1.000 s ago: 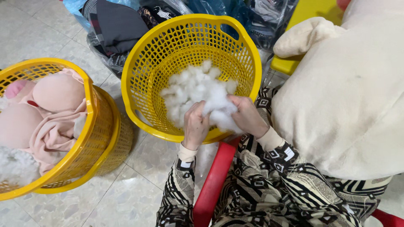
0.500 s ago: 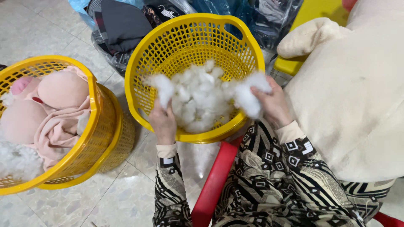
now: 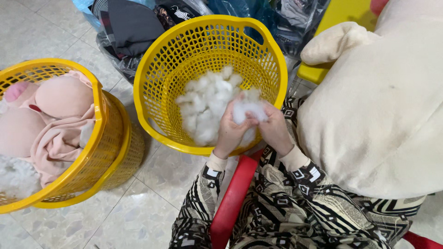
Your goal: The person repeatedly takes handfuls of white stuffing from a yellow basket and inserts them into the opening of a large plush toy. The person fluffs and compresses the stuffing with both hands before placing it inside the toy.
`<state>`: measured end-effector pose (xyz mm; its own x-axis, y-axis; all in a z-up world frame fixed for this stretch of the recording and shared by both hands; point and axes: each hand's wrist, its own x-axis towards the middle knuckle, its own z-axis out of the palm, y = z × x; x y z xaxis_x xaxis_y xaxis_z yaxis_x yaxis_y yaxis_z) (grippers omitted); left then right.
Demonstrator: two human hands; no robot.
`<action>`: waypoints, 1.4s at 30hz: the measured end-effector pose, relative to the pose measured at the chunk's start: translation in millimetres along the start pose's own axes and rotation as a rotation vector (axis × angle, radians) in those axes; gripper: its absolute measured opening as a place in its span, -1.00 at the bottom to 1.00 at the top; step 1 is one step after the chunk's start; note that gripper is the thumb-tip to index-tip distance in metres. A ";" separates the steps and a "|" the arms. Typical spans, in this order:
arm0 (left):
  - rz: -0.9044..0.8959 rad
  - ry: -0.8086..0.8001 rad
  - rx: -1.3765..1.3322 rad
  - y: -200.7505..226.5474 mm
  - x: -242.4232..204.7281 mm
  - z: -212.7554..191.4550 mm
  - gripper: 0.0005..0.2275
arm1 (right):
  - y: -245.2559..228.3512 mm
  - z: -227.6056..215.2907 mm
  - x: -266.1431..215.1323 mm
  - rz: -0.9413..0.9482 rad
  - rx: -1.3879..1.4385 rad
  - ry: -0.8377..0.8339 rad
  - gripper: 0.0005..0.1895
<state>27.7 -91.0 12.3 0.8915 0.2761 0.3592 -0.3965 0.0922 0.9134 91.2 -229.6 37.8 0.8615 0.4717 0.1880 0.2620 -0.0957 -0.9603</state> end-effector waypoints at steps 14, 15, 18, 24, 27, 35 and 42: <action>-0.041 0.458 0.019 -3.2 -12.4 -75.3 -0.66 | -37.0 -60.8 60.7 -0.440 -0.378 0.316 -0.81; -0.067 0.491 -0.031 -4.1 -12.5 -74.8 -0.66 | -29.8 -51.9 65.0 -0.396 -0.529 0.235 -0.68; -0.005 0.503 -0.038 -4.0 -12.2 -67.7 -0.72 | -10.1 -29.0 62.3 -0.372 -0.760 -0.008 -0.14; 0.074 0.546 -0.136 -18.3 -14.4 -35.5 -0.80 | 24.6 26.1 27.7 -0.022 -0.073 -0.268 -0.49; 0.015 0.537 -0.169 -22.2 -14.5 -31.9 -0.85 | 36.1 41.1 13.6 0.078 -0.359 -0.265 -0.63; 0.313 0.720 0.071 28.0 -12.1 -64.6 -0.96 | 46.5 18.7 15.8 -0.068 -0.255 -0.232 -0.78; 0.331 0.698 0.511 18.7 1.4 -114.2 -0.88 | 14.5 -4.9 12.8 0.044 0.019 -0.163 -0.68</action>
<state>-3.5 20.4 8.0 0.3502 0.7424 0.5712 -0.3146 -0.4812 0.8182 108.1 -229.3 27.3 0.7894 0.6037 0.1115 0.2161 -0.1033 -0.9709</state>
